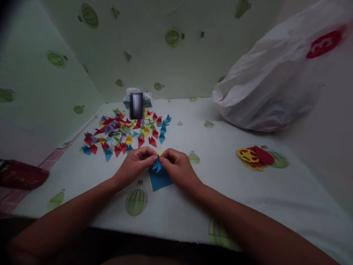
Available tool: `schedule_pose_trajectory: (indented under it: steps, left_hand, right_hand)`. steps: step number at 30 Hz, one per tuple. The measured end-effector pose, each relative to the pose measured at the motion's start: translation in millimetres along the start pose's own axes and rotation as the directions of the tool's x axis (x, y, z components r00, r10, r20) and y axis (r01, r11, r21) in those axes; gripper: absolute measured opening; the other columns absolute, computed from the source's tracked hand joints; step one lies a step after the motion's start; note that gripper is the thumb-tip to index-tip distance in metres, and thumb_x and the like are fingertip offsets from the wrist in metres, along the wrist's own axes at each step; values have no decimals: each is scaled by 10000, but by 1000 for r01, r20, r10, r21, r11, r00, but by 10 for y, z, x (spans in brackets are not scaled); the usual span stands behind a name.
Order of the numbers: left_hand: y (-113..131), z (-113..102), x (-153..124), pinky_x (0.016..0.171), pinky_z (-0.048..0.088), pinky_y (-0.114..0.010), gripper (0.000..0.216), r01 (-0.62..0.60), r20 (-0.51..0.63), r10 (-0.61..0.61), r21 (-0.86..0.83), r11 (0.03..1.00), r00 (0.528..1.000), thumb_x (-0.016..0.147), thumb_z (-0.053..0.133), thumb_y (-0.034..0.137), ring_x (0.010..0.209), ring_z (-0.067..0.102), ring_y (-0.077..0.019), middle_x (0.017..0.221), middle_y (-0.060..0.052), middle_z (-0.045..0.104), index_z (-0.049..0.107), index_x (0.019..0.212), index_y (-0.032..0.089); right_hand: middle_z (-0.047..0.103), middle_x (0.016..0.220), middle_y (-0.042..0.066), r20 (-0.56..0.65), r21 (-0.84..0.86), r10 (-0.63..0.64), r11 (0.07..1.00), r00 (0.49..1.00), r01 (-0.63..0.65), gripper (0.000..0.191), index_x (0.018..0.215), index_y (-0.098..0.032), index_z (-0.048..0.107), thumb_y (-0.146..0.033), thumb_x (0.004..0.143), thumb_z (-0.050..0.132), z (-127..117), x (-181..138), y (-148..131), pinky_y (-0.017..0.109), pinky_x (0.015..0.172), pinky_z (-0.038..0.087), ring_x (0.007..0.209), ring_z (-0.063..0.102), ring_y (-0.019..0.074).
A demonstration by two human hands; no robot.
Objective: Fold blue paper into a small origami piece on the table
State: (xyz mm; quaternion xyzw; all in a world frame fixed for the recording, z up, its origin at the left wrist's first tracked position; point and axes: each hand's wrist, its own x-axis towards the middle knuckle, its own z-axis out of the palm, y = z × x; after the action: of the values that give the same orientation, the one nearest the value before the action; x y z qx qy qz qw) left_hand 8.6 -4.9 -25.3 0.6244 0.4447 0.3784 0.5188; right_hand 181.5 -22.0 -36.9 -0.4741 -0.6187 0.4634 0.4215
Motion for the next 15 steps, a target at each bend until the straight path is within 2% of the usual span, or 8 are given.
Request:
schedule_pose_trajectory:
  steps: [5,11,15]
  left_hand:
    - [-18,-12,2,586,395,-240,175,-18,18,18,29,999,1000,803,676,324,614,486,-108,675,9,573,656,764,155]
    - [-5,14,-9,590,400,-233,174,-15,-36,15,-1,1000,999,790,677,314,607,486,-99,678,16,569,627,740,155]
    - [22,20,-18,597,408,-232,169,-27,-34,27,14,1000,999,788,682,306,614,495,-99,680,13,573,634,752,147]
  right_hand:
    - [529,646,-8,-18,-45,-30,999,999,29,218,657,-190,544,-327,823,576,-8,7,-18,260,577,358,619,442,123]
    - [536,660,-6,39,35,3,999,999,-4,198,704,-189,575,-353,813,584,-17,11,-1,262,584,370,625,455,128]
    - [533,657,-6,27,13,-13,1000,1000,12,189,689,-185,568,-326,816,580,-3,5,34,262,584,358,628,451,127]
